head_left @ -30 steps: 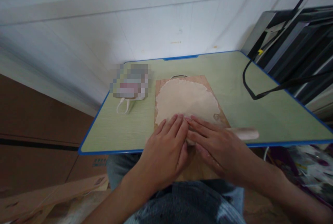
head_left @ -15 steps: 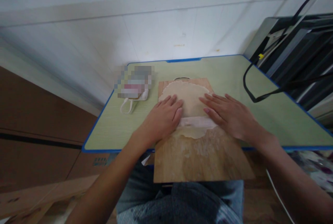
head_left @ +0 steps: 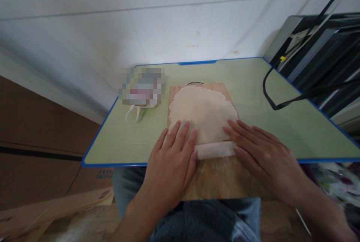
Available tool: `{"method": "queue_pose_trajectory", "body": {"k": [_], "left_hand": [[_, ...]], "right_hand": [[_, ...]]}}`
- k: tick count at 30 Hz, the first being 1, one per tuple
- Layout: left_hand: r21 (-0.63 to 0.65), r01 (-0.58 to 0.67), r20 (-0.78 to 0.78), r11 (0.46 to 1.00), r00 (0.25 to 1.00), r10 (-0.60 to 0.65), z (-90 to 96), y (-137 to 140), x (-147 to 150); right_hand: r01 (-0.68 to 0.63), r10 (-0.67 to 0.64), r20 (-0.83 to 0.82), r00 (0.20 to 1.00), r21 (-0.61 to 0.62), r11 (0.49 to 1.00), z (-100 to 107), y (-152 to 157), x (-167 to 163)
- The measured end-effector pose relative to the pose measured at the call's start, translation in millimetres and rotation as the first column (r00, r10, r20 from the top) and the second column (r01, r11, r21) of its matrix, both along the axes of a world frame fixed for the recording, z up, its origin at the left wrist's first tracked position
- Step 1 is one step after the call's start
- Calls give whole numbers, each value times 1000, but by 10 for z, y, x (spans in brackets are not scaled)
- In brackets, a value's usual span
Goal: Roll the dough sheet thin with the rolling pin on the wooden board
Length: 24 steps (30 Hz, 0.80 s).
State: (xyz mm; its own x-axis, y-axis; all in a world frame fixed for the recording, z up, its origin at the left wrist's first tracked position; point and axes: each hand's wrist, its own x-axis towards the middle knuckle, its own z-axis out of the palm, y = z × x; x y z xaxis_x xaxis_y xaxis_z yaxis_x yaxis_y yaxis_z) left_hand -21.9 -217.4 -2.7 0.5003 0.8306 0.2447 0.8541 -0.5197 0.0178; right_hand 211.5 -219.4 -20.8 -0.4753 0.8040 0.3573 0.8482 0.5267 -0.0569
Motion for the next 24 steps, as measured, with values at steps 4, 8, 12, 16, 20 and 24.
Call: {"method": "queue_pose_trajectory", "body": {"k": [4,8,12,16,20,24], "left_hand": [[12,-8,2,1000,1000,8,-16,-46,6],[-52,-42,-11,998,999,42,26,279,24],[-62,-28,20,998,999,30,48,560,7],[-52,-44,33,998,998,46,31,466,11],[-48,-103,64,994,992,106,-18,126,47],[16,-98,120,995,988,95,-75,-142,49]], "right_hand": [[-20,19,-35,999,-20,1000,-13,-18,29],[31,-32,-14,999,-71,997,43,314,-20],[82,-85,-21,996,-98,992,78,585,-75],[82,-83,-25,996,-45,996,64,475,-87],[101,-100,-30,994,11,995,27,85,-74],[73,-70,-98,993,24,997,1,-264,-56]]}}
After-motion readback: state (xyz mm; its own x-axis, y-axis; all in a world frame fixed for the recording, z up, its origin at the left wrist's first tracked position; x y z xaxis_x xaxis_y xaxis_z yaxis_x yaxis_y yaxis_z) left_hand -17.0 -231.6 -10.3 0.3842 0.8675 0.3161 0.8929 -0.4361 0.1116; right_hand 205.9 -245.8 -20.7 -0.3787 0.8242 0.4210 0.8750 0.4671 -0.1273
